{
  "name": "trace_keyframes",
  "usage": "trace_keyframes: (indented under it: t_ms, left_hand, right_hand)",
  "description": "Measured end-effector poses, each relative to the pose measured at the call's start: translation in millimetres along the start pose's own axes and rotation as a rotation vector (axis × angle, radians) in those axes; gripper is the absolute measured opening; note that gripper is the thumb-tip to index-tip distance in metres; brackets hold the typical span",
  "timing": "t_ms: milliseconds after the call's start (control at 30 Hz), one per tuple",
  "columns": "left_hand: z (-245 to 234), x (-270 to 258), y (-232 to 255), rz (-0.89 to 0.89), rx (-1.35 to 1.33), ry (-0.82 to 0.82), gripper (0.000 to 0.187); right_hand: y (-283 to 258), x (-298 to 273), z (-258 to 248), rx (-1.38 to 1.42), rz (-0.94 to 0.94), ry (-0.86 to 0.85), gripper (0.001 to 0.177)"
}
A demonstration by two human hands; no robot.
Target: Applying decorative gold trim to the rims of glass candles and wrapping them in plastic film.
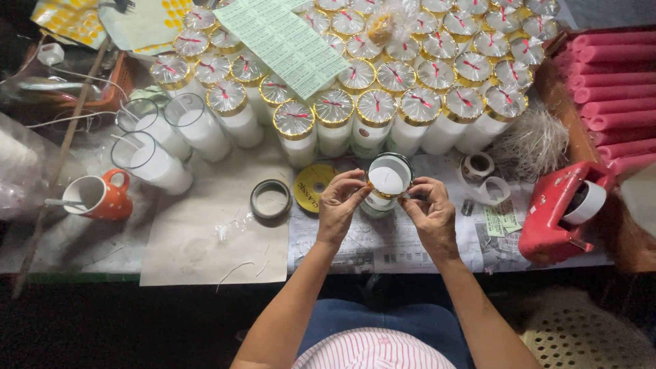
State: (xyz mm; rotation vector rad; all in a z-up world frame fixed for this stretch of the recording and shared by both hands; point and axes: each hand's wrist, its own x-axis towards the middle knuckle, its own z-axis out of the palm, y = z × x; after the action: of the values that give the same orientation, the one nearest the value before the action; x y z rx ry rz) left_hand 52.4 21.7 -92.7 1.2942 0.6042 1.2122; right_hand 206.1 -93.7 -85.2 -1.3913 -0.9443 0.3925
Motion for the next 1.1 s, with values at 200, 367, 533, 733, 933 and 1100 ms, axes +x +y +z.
trace_keyframes:
  t_ms: [200,367,533,733,933,1100]
  left_hand:
    - [4,1,20,-0.035,-0.053,-0.011,0.013]
    - [2,6,20,-0.055,-0.023,-0.019,0.013]
    - [1,13,22,-0.089,-0.008,-0.024,0.012]
    - [1,20,21,-0.083,0.000,-0.003,0.010]
    - [-8,7,26,-0.053,0.116,0.021,0.012]
    - [-9,-7,43,0.498,0.416,-0.090,0.012]
  right_hand:
    - [15,10,-5,0.105,0.047,-0.034,0.028]
    - [20,18,-17,0.149,0.061,-0.089,0.025]
    - [8,22,-22,0.151,0.105,-0.126,0.018]
    - [2,23,-19,-0.005,0.073,-0.090,0.010]
    - [-22,-14,-2,-0.129,-0.004,0.111,0.008]
    - [-53,-26,12,-0.393,-0.437,0.142,0.018]
